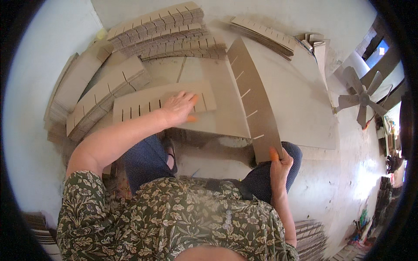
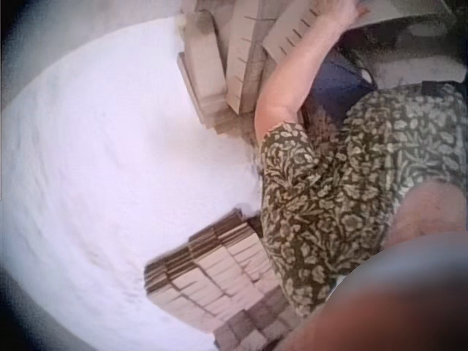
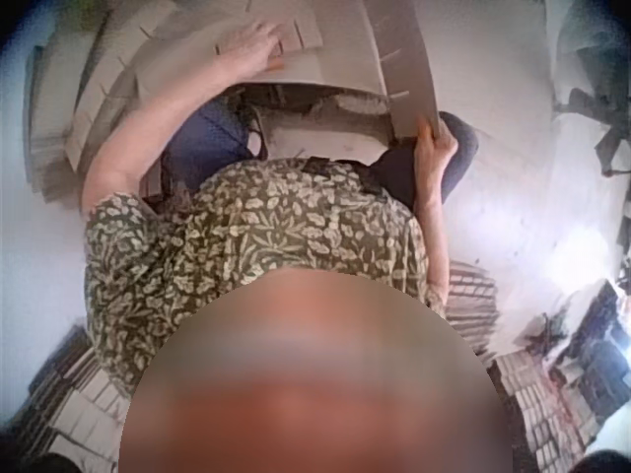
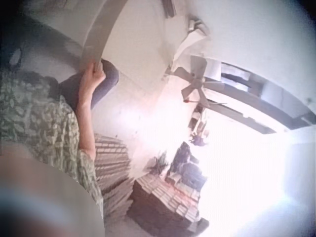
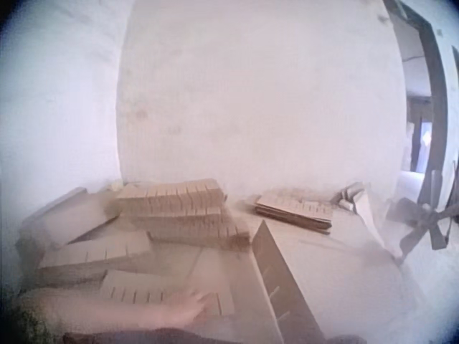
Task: The person sits on the floor and repeatedly picks up pre-cut cardboard pieces, folds them along scored lines, and stacks them into a growing pile. The hands manipulate each piece individually, aligning and folding the tabs to form small compartments.
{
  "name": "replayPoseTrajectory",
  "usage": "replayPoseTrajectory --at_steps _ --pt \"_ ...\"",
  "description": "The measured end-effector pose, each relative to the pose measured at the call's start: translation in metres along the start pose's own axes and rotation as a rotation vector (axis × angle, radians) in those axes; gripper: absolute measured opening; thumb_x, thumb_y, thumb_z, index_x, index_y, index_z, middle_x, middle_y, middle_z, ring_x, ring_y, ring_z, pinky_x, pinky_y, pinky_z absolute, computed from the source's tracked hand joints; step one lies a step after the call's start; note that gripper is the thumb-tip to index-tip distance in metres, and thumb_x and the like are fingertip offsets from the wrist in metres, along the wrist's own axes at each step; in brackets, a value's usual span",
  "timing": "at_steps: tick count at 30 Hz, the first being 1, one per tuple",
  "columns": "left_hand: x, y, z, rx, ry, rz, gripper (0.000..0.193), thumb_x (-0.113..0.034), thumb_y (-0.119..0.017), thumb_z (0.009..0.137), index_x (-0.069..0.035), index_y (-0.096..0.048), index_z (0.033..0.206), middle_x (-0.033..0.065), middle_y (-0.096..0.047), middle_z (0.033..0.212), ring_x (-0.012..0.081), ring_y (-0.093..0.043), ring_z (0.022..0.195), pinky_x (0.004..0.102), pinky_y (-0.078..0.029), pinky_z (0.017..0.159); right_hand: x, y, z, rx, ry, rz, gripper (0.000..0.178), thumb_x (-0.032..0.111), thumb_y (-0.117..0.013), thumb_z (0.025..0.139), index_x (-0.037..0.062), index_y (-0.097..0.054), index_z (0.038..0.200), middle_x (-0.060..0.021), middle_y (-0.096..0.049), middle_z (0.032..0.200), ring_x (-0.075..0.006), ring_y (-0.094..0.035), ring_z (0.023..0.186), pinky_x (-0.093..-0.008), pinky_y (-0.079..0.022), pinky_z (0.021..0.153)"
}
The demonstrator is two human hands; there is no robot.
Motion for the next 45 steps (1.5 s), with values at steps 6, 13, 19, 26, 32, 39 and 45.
replayPoseTrajectory --at_steps 6,13,19,26,32,39,45 --pt "0.026 -0.037 0.035 0.239 0.144 0.237 0.043 -0.024 -0.062 0.081 0.000 -0.053 0.116 0.0151 -0.047 0.128 0.0328 -0.047 0.117 0.0428 -0.053 0.078 -0.010 0.002 0.000 -0.041 -0.042 0.062 0.015 0.009 -0.061 0.090 -0.0046 -0.064 0.085 0.0009 -0.057 0.065 -0.0048 -0.046 0.064 -0.0246 -0.040 0.055" --pt "0.017 0.006 0.040 -0.114 0.210 0.034 0.033 -0.016 -0.058 0.083 0.005 -0.058 0.107 0.0188 -0.057 0.118 0.0354 -0.053 0.112 0.0457 -0.051 0.080 0.000 0.008 -0.004 -0.043 0.045 -0.050 0.011 0.006 -0.063 0.087 -0.0046 -0.064 0.087 -0.0078 -0.057 0.062 -0.0061 -0.045 0.062 -0.0272 -0.040 0.055" --pt "0.043 -0.019 0.069 -0.010 0.294 0.147 0.025 -0.012 -0.061 0.084 0.004 -0.062 0.103 0.0172 -0.062 0.102 0.0333 -0.060 0.094 0.0426 -0.052 0.076 -0.005 0.008 -0.004 -0.038 0.047 -0.080 0.012 0.006 -0.063 0.086 -0.0044 -0.065 0.092 -0.0103 -0.056 0.062 -0.0074 -0.047 0.060 -0.0269 -0.041 0.055" --pt "0.086 0.002 0.090 -0.001 0.474 -0.383 0.023 -0.019 -0.060 0.089 0.004 -0.064 0.090 0.0158 -0.066 0.075 0.0278 -0.065 0.068 0.0372 -0.054 0.062 0.013 0.010 -0.005 -0.045 0.064 -0.081 0.010 0.006 -0.062 0.087 -0.0034 -0.065 0.089 -0.0105 -0.057 0.063 -0.0086 -0.048 0.059 -0.0268 -0.041 0.055" --pt "0.075 0.002 0.104 0.101 0.574 -0.977 0.033 -0.028 -0.065 0.090 0.005 -0.062 0.091 0.0094 -0.063 0.068 0.0140 -0.061 0.054 0.0277 -0.049 0.047 0.019 -0.001 0.011 -0.055 0.114 -0.021 0.011 0.008 -0.064 0.085 -0.0024 -0.064 0.087 -0.0137 -0.057 0.063 -0.0123 -0.050 0.055 -0.0284 -0.041 0.052" --pt "-0.042 0.005 0.118 0.152 0.232 -1.088 0.031 -0.024 -0.063 0.091 0.006 -0.062 0.086 0.0097 -0.063 0.069 0.0142 -0.059 0.051 0.0273 -0.049 0.047 0.045 -0.013 0.034 -0.179 0.241 0.050 0.008 0.005 -0.065 0.085 -0.0027 -0.063 0.087 -0.0127 -0.053 0.059 -0.0093 -0.044 0.052 -0.0268 -0.038 0.049" --pt "-0.078 0.011 0.108 0.182 0.282 -1.025 0.033 -0.025 -0.062 0.091 0.008 -0.065 0.091 0.0107 -0.064 0.070 0.0132 -0.062 0.063 0.0268 -0.050 0.055 0.043 0.001 0.035 -0.267 0.330 -0.042 0.007 0.003 -0.065 0.085 -0.0022 -0.065 0.089 -0.0127 -0.055 0.060 -0.0063 -0.045 0.056 -0.0255 -0.040 0.051"
Point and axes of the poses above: each hand's wrist, its own z-axis towards the middle knuckle, its own y-axis out of the back of the hand, x = y × z, the point moved 6 cm from there along z, towards the middle knuckle
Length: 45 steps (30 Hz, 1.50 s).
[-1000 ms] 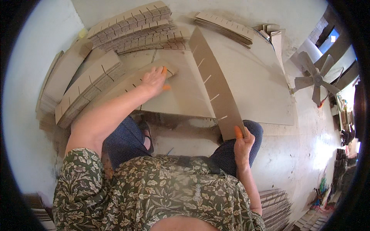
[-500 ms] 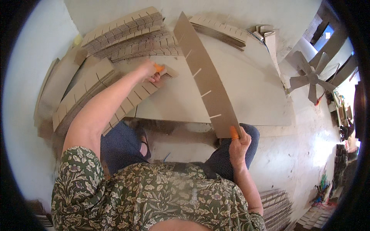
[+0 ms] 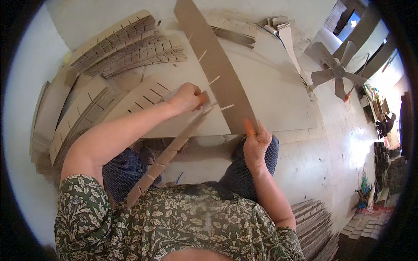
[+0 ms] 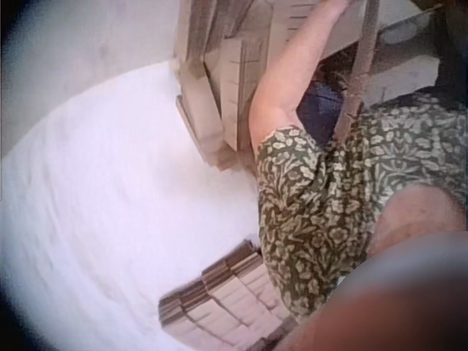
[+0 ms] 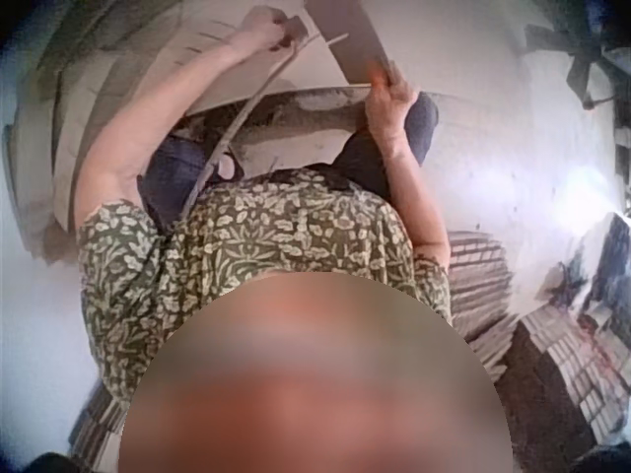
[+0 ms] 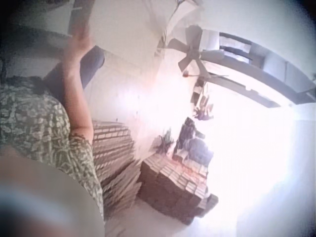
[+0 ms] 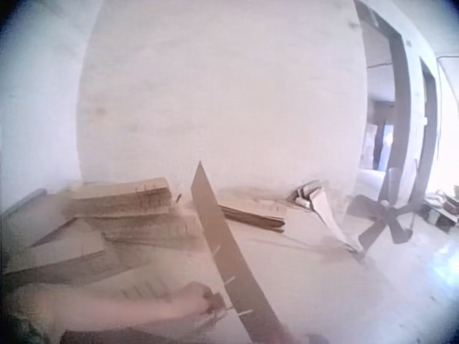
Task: The person sits on the floor and repeatedly picks up pre-cut cardboard pieces, folds them along scored lines, and stacks them into a growing pile. The hands manipulate each piece individually, aligning and folding the tabs to form small compartments.
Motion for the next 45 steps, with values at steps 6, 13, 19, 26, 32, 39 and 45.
replayPoseTrajectory --at_steps 6,13,19,26,32,39,45 --pt "-0.025 -0.027 -0.018 0.133 -0.352 0.170 0.033 -0.025 -0.064 0.089 0.008 -0.066 0.093 0.0164 -0.066 0.076 0.0186 -0.062 0.073 0.0321 -0.050 0.068 -0.001 0.001 -0.001 0.093 -0.075 -0.022 0.006 0.004 -0.065 0.084 -0.0011 -0.065 0.089 -0.0154 -0.055 0.060 -0.0102 -0.048 0.053 -0.0273 -0.042 0.051" --pt "-0.044 -0.036 -0.038 -0.017 -0.441 0.448 0.023 -0.017 -0.062 0.087 0.006 -0.065 0.088 0.0203 -0.065 0.075 0.0225 -0.061 0.064 0.0356 -0.048 0.063 -0.002 0.004 -0.009 0.116 -0.043 -0.044 0.006 0.003 -0.066 0.083 -0.0009 -0.065 0.088 -0.0176 -0.054 0.060 -0.0105 -0.048 0.053 -0.0283 -0.042 0.051" --pt "-0.022 -0.028 -0.032 0.128 -0.194 -0.091 0.024 -0.019 -0.061 0.090 0.005 -0.064 0.084 0.0106 -0.065 0.071 0.0160 -0.058 0.064 0.0346 -0.047 0.060 0.012 0.011 -0.012 0.051 -0.097 -0.048 0.005 0.003 -0.065 0.084 -0.0009 -0.065 0.087 -0.0167 -0.058 0.062 -0.0144 -0.052 0.053 -0.0282 -0.044 0.052" --pt "-0.045 -0.035 -0.042 0.182 -0.309 0.112 0.028 -0.025 -0.062 0.091 0.003 -0.064 0.086 0.0057 -0.059 0.066 0.0087 -0.050 0.066 0.0309 -0.044 0.061 -0.010 -0.010 -0.026 0.240 -0.199 -0.076 0.006 0.003 -0.063 0.085 -0.0023 -0.065 0.087 -0.0151 -0.058 0.064 -0.0131 -0.053 0.059 -0.0285 -0.044 0.055" --pt "-0.035 -0.045 -0.042 0.113 -0.393 0.152 0.028 -0.025 -0.062 0.091 0.002 -0.064 0.087 0.0096 -0.062 0.068 0.0104 -0.051 0.064 0.0321 -0.044 0.061 0.031 0.003 -0.008 0.222 -0.093 -0.311 0.030 0.010 -0.066 0.082 -0.0008 -0.058 0.109 -0.0239 -0.061 0.103 -0.0347 -0.063 0.090 -0.0387 -0.051 0.074" --pt "-0.029 -0.046 -0.050 0.204 -0.383 0.073 0.027 -0.022 -0.064 0.089 0.004 -0.064 0.095 0.0151 -0.067 0.085 0.0208 -0.061 0.078 0.0332 -0.048 0.072 0.051 -0.046 0.026 0.564 0.330 -0.529 0.036 0.013 -0.057 0.086 0.0011 -0.051 0.120 -0.0213 -0.057 0.118 -0.0384 -0.055 0.110 -0.0453 -0.051 0.084" --pt "0.027 0.039 -0.056 -0.400 -0.544 0.591 0.038 -0.032 -0.065 0.087 0.004 -0.065 0.100 0.0183 -0.064 0.106 0.0308 -0.062 0.093 0.0399 -0.051 0.081 0.014 -0.051 0.018 0.838 0.103 -0.732 0.047 0.004 -0.055 0.081 0.0040 -0.045 0.127 -0.0174 -0.064 0.096 -0.0367 -0.063 0.083 -0.0471 -0.051 0.075"
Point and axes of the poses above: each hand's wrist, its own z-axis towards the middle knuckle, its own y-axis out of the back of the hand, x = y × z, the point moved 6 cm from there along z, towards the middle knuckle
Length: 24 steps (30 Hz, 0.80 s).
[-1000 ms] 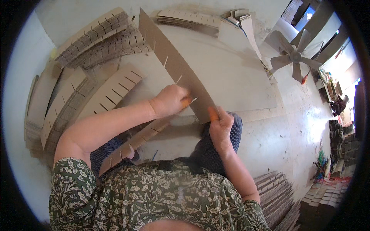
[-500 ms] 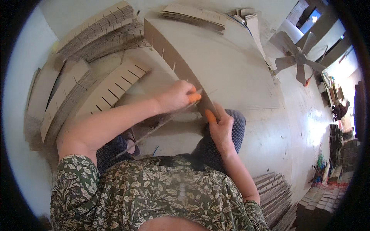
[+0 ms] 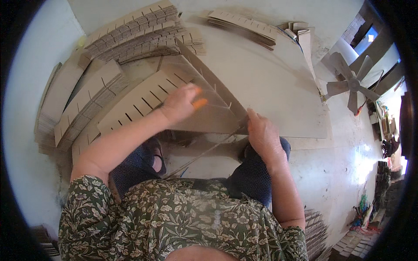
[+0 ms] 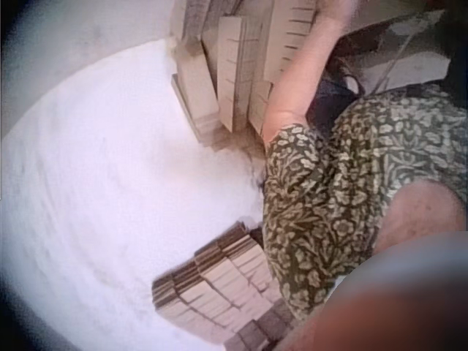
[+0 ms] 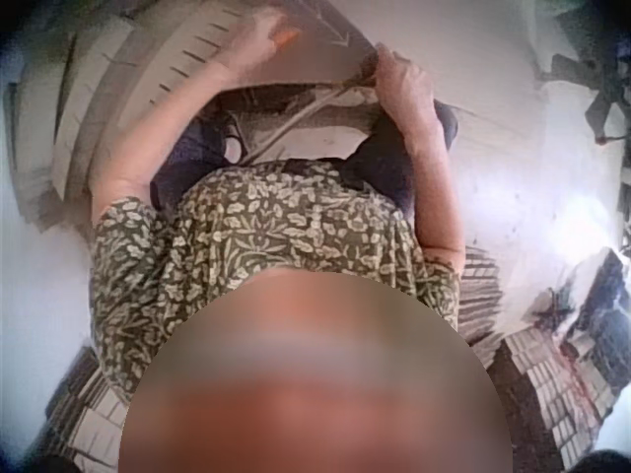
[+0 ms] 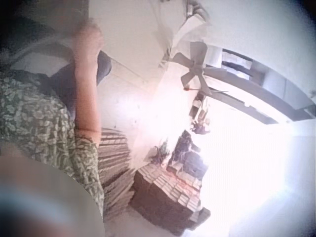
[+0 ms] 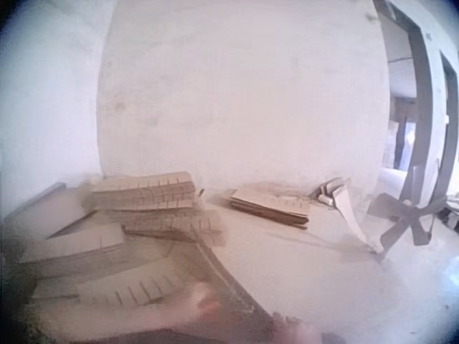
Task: The person sits on the floor and repeatedly picks up pre-cut cardboard pieces, folds them along scored lines, and stacks them into a growing pile. The hands manipulate each piece individually, aligning and folding the tabs to form small compartments.
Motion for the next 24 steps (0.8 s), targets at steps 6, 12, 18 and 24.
replayPoseTrajectory --at_steps 6,12,18,24 --pt "0.092 -0.014 0.005 0.335 0.309 0.666 0.021 -0.017 -0.063 0.085 0.001 -0.066 0.094 0.0208 -0.063 0.101 0.0342 -0.062 0.094 0.0425 -0.052 0.081 0.008 0.009 -0.002 0.030 -0.025 0.152 0.055 -0.001 -0.053 0.079 0.0013 -0.040 0.132 -0.0231 -0.063 0.090 -0.0421 -0.061 0.082 -0.0493 -0.049 0.073" --pt "0.130 0.027 0.027 0.017 0.492 0.348 0.016 -0.016 -0.068 0.080 0.000 -0.066 0.082 0.0188 -0.065 0.077 0.0328 -0.065 0.074 0.0424 -0.051 0.066 0.000 0.008 -0.020 -0.217 0.136 0.281 0.063 -0.008 -0.052 0.073 0.0024 -0.041 0.134 -0.0243 -0.062 0.084 -0.0416 -0.062 0.076 -0.0475 -0.050 0.067" --pt "0.146 0.030 0.030 0.217 0.685 -0.123 0.027 -0.027 -0.073 0.082 -0.002 -0.062 0.080 0.0087 -0.062 0.064 0.0197 -0.061 0.060 0.0351 -0.049 0.054 0.007 0.014 -0.023 -0.214 0.189 0.389 0.067 -0.011 -0.052 0.073 0.0043 -0.039 0.137 -0.0219 -0.062 0.087 -0.0387 -0.063 0.070 -0.0441 -0.052 0.062" --pt "0.108 0.009 0.053 0.259 0.758 -0.527 0.028 -0.026 -0.073 0.083 -0.001 -0.061 0.079 0.0069 -0.063 0.066 0.0130 -0.060 0.053 0.0257 -0.049 0.048 0.022 0.026 -0.018 -0.389 0.361 0.344 0.066 -0.009 -0.054 0.075 0.0059 -0.038 0.137 -0.0209 -0.062 0.091 -0.0400 -0.063 0.071 -0.0447 -0.053 0.061"
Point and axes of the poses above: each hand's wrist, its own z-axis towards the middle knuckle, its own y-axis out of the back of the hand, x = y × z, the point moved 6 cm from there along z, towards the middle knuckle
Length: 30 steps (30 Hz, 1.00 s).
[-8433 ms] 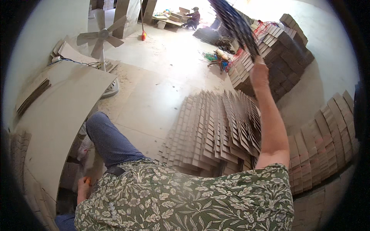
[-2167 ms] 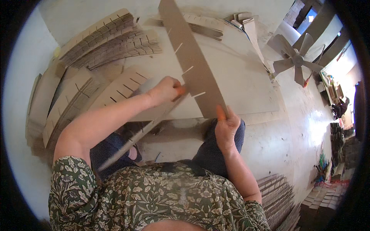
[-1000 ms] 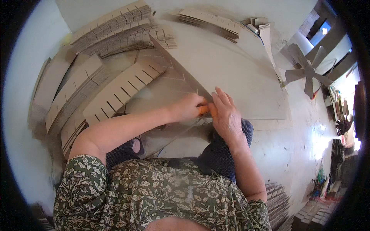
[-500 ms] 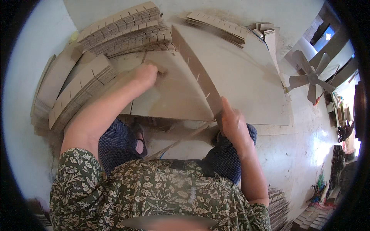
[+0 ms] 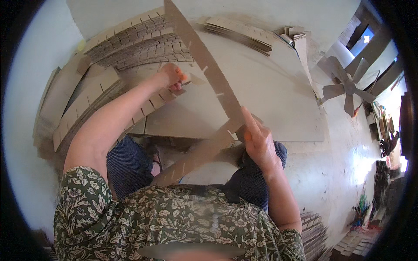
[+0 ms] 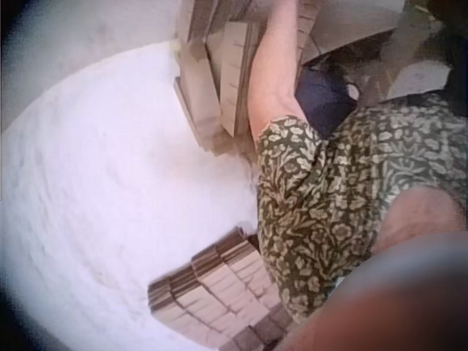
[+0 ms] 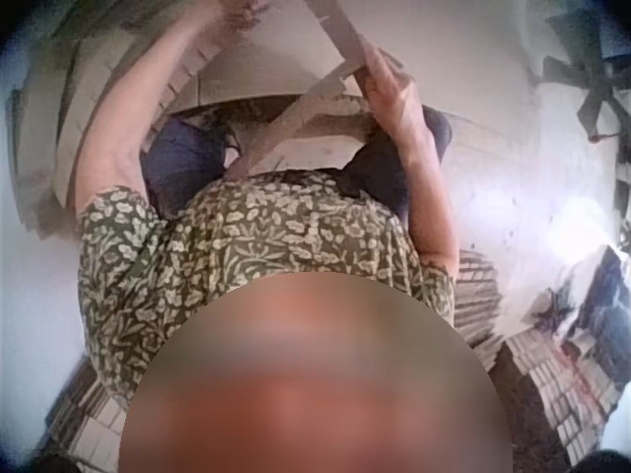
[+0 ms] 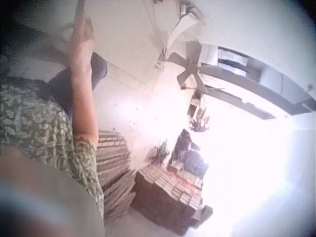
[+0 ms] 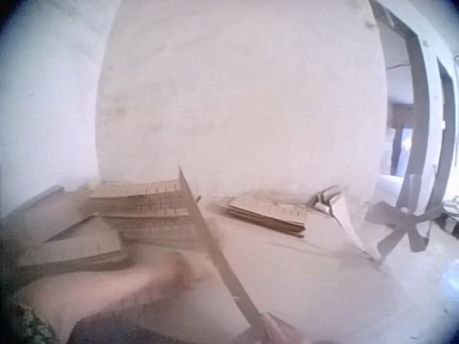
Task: The person sits on the floor and repeatedly picks up pre-cut cardboard pieces, folds them along scored lines, and stacks them into a growing pile. The hands manipulate each piece individually, aligning and folding the tabs to form small compartments.
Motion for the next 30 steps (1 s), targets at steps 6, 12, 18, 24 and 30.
replayPoseTrajectory --at_steps 6,12,18,24,30 --pt "-0.035 -0.072 -0.023 0.170 -0.155 0.073 0.025 -0.022 -0.066 0.087 0.002 -0.062 0.086 0.0079 -0.065 0.073 0.0155 -0.066 0.069 0.0281 -0.054 0.059 -0.009 -0.008 0.004 -0.017 -0.049 0.022 0.063 -0.007 -0.053 0.077 0.0062 -0.039 0.136 -0.0211 -0.062 0.093 -0.0408 -0.062 0.074 -0.0462 -0.053 0.061" --pt "-0.043 -0.089 -0.039 0.198 -0.069 -0.160 0.022 -0.020 -0.067 0.086 0.001 -0.064 0.086 0.0076 -0.065 0.079 0.0128 -0.062 0.070 0.0266 -0.051 0.060 -0.014 -0.004 -0.004 -0.002 -0.176 0.099 0.059 -0.014 -0.045 0.073 0.0011 -0.049 0.131 -0.0266 -0.061 0.102 -0.0399 -0.063 0.087 -0.0363 -0.050 0.077" --pt "-0.070 -0.090 -0.060 0.307 -0.249 -0.221 0.026 -0.029 -0.064 0.089 -0.004 -0.066 0.094 0.0051 -0.068 0.090 0.0121 -0.064 0.084 0.0259 -0.050 0.069 -0.024 -0.009 -0.003 0.147 -0.305 0.052 0.054 -0.009 -0.045 0.079 0.0033 -0.048 0.132 -0.0269 -0.061 0.094 -0.0397 -0.062 0.087 -0.0376 -0.049 0.078" --pt "-0.026 -0.032 -0.043 -0.200 -0.467 0.604 0.046 -0.041 -0.061 0.089 -0.001 -0.060 0.112 0.0123 -0.066 0.097 0.0271 -0.063 0.094 0.0390 -0.049 0.086 -0.038 -0.003 -0.013 0.067 -0.285 0.051 0.050 -0.007 -0.051 0.076 0.0011 -0.051 0.126 -0.0272 -0.061 0.088 -0.0430 -0.061 0.080 -0.0461 -0.050 0.069" --pt "0.036 -0.020 -0.031 -0.440 -0.411 1.041 0.043 -0.034 -0.060 0.088 0.004 -0.062 0.106 0.0202 -0.063 0.094 0.0341 -0.062 0.093 0.0448 -0.050 0.080 -0.037 -0.007 -0.004 0.169 -0.351 0.060 0.052 -0.008 -0.050 0.077 0.0028 -0.051 0.128 -0.0285 -0.061 0.087 -0.0431 -0.062 0.082 -0.0444 -0.050 0.070"
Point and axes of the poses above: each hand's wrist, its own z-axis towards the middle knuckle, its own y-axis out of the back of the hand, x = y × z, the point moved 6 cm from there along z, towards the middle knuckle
